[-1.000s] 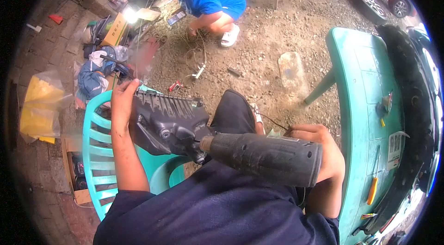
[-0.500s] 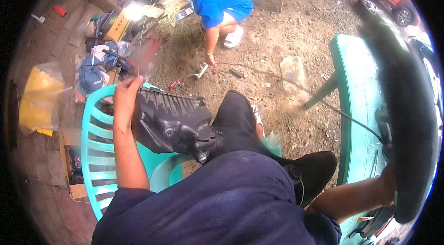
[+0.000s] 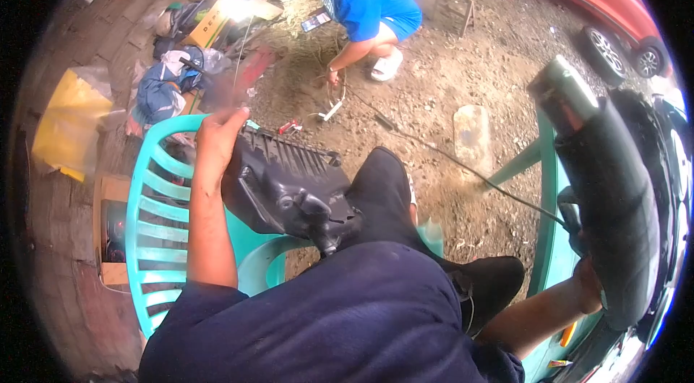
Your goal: The recorder is using a heat gun to heat and potentially disassemble or repair an automotive headlight housing or air box component.
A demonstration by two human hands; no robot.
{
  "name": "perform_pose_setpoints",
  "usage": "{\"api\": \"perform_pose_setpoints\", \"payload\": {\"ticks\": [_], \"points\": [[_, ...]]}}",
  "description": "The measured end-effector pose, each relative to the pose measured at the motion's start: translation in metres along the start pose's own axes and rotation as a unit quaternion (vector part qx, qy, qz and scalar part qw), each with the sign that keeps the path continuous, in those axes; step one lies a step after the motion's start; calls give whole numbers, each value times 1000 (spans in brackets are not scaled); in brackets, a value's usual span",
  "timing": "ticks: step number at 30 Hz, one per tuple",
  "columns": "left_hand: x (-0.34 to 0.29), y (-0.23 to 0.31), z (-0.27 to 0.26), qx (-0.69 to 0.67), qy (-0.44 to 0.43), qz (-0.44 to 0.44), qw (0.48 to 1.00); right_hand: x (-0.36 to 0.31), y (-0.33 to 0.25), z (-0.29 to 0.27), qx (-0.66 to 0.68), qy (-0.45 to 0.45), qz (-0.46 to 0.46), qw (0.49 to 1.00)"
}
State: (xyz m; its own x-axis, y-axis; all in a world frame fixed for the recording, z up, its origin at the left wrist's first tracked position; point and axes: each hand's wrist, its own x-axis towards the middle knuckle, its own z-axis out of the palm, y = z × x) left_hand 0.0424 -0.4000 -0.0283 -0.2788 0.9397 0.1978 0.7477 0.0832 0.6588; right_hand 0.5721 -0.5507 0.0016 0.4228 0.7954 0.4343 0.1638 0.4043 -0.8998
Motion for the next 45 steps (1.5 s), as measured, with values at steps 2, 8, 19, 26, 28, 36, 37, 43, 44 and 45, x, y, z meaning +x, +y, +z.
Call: {"api": "perform_pose_setpoints", "payload": {"ticks": [2,8,19,26,28,36,37,43,44,45], "points": [[0,-17,-17,10,0,15,1000,-1,0,36,1,-12,24,1000],[0,36,20,-30,-47,15,998,-9,122,-40,57,-138,59,987],[-13,109,51,7,-98,231,968,11,73,243,-41,-270,1,962],[1,112,86,-19,6,216,976,24,150,267,-167,-179,-53,968],[9,116,81,45,-91,239,966,33,156,263,-156,-214,-23,964],[-9,112,88,120,-26,339,933,53,161,278,34,-213,-20,976],[-10,111,90,68,-43,313,946,59,160,277,23,-214,-36,976],[-22,127,67,-205,-170,101,959,83,164,263,-7,-198,-49,979],[-28,127,65,-139,-138,145,970,84,163,262,-9,-200,-51,978],[-31,128,65,-71,-107,188,974,84,163,260,20,-192,-56,980]]}}
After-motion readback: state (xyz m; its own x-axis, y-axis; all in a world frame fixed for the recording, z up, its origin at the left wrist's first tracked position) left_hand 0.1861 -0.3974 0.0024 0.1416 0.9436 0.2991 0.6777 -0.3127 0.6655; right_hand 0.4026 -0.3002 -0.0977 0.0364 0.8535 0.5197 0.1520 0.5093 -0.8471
